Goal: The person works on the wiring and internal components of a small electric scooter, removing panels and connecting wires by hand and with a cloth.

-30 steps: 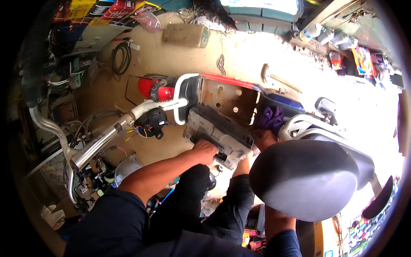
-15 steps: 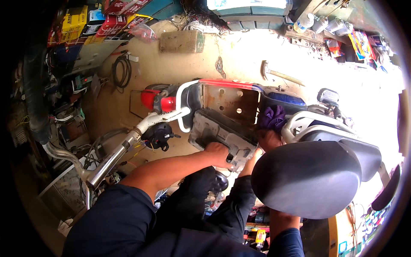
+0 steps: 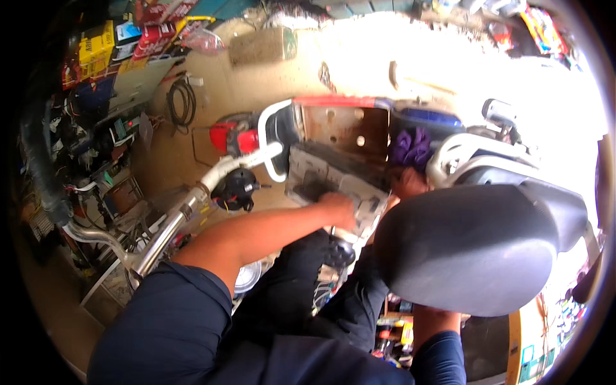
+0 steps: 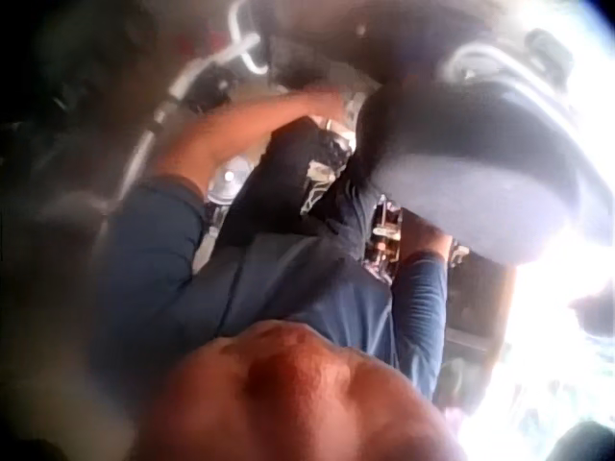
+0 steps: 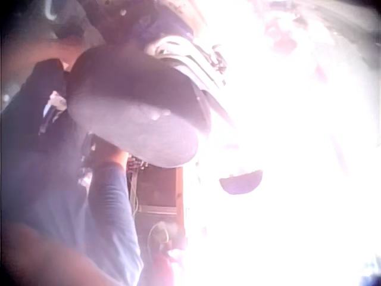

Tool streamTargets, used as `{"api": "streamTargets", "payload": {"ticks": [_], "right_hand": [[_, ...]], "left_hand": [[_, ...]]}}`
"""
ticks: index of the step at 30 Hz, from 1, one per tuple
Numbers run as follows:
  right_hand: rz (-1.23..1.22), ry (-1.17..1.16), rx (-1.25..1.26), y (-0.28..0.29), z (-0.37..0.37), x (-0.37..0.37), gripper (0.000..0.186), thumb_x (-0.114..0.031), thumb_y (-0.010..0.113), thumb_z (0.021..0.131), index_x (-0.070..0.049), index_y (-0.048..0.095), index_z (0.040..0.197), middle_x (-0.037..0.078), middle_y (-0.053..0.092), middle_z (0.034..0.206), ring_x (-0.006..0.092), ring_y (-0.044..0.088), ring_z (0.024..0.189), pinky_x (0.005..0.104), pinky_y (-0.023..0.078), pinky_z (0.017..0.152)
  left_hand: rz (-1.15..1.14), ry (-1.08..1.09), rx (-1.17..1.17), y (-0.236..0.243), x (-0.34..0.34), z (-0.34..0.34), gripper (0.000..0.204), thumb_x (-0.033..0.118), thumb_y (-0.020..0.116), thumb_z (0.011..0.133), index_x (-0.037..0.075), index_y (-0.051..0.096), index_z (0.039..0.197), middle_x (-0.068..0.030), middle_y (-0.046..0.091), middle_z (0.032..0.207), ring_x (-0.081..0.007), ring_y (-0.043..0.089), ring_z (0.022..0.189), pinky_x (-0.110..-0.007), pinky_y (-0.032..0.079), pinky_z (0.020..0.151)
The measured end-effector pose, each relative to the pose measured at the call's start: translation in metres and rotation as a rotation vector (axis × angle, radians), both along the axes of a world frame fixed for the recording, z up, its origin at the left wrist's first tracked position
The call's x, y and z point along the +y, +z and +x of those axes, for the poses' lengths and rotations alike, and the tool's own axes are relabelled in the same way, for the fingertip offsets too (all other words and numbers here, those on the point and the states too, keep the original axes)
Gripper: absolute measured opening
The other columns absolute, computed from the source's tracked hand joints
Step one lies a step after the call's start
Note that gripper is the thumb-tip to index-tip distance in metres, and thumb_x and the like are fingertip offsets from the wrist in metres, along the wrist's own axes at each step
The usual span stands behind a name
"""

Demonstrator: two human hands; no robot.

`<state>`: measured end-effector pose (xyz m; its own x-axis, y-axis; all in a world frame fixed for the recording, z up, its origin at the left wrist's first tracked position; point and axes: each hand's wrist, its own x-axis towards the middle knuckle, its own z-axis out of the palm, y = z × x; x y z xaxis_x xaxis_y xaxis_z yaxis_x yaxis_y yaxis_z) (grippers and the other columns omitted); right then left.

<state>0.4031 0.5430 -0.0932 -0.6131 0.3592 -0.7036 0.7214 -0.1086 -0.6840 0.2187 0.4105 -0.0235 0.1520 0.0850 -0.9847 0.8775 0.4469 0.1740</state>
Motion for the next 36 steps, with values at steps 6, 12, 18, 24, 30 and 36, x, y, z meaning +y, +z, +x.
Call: {"api": "streamTargets", "payload": {"ticks": [6,12,18,24,30,36], "right_hand": [[0.079,-0.078,-0.006,0.006,0.001,0.009,0.032,-0.017,0.064,0.092,-0.011,0.081,0.119,0.017,0.080,0.105,0.0303,0.078,0.097,0.0393,0.058,0.091],[0.087,-0.037,0.085,-0.001,-0.018,0.006,0.033,-0.016,0.064,0.092,-0.012,0.080,0.120,0.017,0.080,0.105,0.0303,0.078,0.098,0.0393,0.058,0.092],[0.096,-0.039,0.108,-0.007,-0.018,0.003,0.033,-0.016,0.064,0.092,-0.012,0.080,0.120,0.017,0.080,0.106,0.0304,0.077,0.098,0.0393,0.058,0.092],[0.126,-0.048,0.057,0.002,-0.005,0.007,0.033,-0.016,0.063,0.093,-0.012,0.080,0.121,0.017,0.080,0.106,0.0304,0.077,0.099,0.0392,0.058,0.093],[0.117,-0.033,0.034,0.002,-0.004,0.004,0.033,-0.015,0.063,0.093,-0.013,0.080,0.122,0.017,0.080,0.107,0.0304,0.077,0.100,0.0392,0.058,0.093],[0.102,-0.021,0.011,0.002,-0.004,0.002,0.034,-0.015,0.063,0.093,-0.013,0.080,0.122,0.017,0.080,0.108,0.0304,0.077,0.100,0.0392,0.058,0.093]], "left_hand": [[-0.045,-0.078,0.110,-0.002,0.018,0.012,0.053,0.046,0.070,0.084,0.008,0.080,0.121,-0.0130,0.077,0.126,-0.0290,0.072,0.123,-0.044,0.058,0.097],[0.119,0.038,0.162,-0.002,-0.026,0.010,0.053,0.048,0.064,0.092,0.001,0.080,0.110,-0.0205,0.077,0.117,-0.0349,0.073,0.115,-0.048,0.058,0.095],[0.304,0.169,0.148,0.045,-0.020,-0.027,0.055,0.049,0.067,0.092,-0.005,0.079,0.086,-0.0282,0.074,0.092,-0.0452,0.073,0.096,-0.053,0.055,0.091],[0.498,0.200,0.017,0.058,-0.025,-0.062,0.058,0.050,0.071,0.091,-0.005,0.071,0.072,-0.0282,0.065,0.071,-0.0473,0.069,0.080,-0.054,0.054,0.080],[0.540,0.345,0.012,0.067,-0.011,-0.078,0.060,0.048,0.074,0.091,-0.004,0.062,0.065,-0.0278,0.059,0.064,-0.0476,0.064,0.069,-0.054,0.052,0.069],[0.595,0.390,0.023,0.061,0.018,-0.083,0.062,0.048,0.073,0.092,-0.005,0.059,0.064,-0.0271,0.054,0.060,-0.0472,0.060,0.063,-0.054,0.050,0.065]]}}
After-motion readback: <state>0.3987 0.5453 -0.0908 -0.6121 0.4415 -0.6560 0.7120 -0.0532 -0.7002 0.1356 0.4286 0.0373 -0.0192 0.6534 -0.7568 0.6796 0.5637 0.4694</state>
